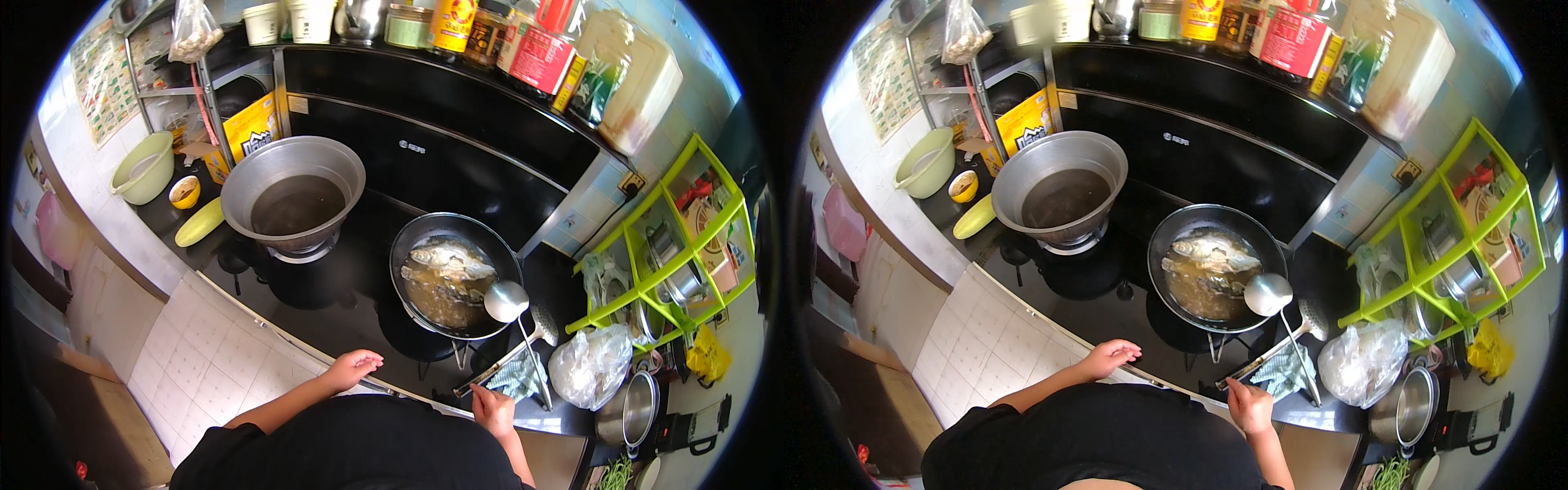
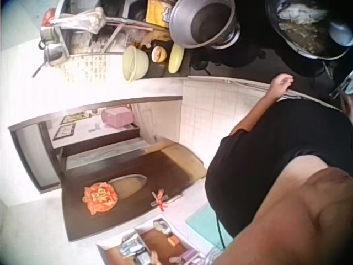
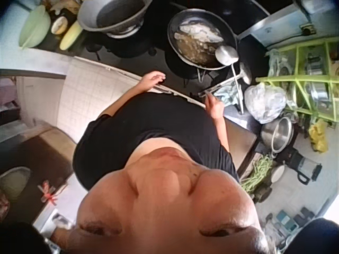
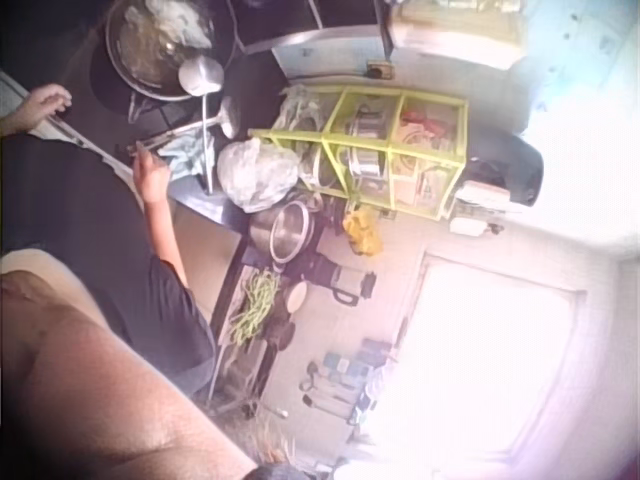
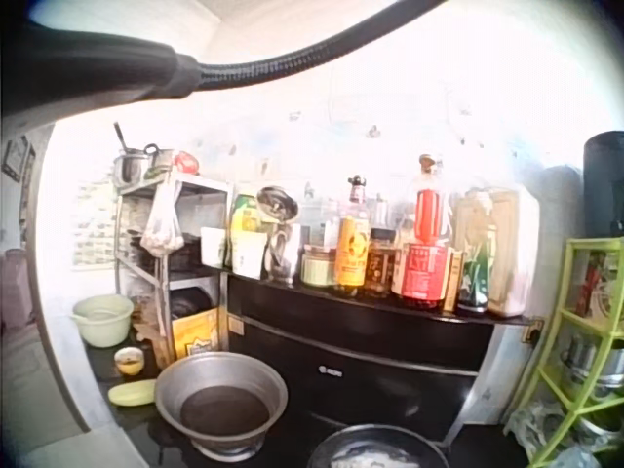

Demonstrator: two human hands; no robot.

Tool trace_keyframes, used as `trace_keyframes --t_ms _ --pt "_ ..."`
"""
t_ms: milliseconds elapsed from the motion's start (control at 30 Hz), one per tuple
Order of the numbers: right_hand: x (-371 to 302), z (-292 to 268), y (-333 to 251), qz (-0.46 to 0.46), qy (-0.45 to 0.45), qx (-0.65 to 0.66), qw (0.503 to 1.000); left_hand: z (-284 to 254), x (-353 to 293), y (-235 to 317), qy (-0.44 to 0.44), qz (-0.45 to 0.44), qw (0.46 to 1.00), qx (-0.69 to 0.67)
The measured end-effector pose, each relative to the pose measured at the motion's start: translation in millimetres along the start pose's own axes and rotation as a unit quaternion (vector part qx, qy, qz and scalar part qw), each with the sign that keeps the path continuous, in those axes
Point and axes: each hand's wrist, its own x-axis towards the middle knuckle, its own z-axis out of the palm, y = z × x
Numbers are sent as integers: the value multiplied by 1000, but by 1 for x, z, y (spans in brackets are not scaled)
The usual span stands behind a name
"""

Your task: The person retrieves dried ingredients from a cabinet and washes them in a pot under running water. They stir the ingredients with chopsticks, then move to the stove to baste fish frying in a wok using a ladle.

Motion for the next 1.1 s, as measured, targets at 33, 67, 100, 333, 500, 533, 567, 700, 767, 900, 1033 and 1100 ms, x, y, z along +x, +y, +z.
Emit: trace_keyframes --t_ms 33,67,100,333,500,533,567,700,767,900,1033,1100 --pt "1 -2 -3 -5 0 1 1000 0 -3 -1 2 -7 1000 10" --pt "2 -3 -4 -9 0 1 1000 -2 -5 -4 2 -4 1000 6" --pt "5 -3 -4 -16 3 0 1000 -5 -4 -9 2 -1 1000 3" --pt "16 2 -8 -35 6 -17 999 -24 -14 -32 17 35 999 1" --pt "20 0 -10 -44 4 -15 999 -20 -29 1 63 -23 998 -21" --pt "21 1 -10 -42 6 -13 999 -23 -29 0 65 -21 998 -14" --pt "20 1 -10 -41 9 -12 999 -26 -30 -1 69 -18 997 -7" --pt "20 -1 -9 -22 17 -11 1000 -35 -23 5 89 42 995 -6" --pt "24 -2 -8 -13 37 -7 999 -41 -12 25 108 85 991 -3" --pt "22 -3 0 15 45 6 999 -39 18 84 109 182 977 -1" --pt "23 -4 12 -1 51 22 998 -30 43 146 121 280 950 73" --pt "26 -8 18 -12 51 34 998 -24 50 178 150 292 935 133"
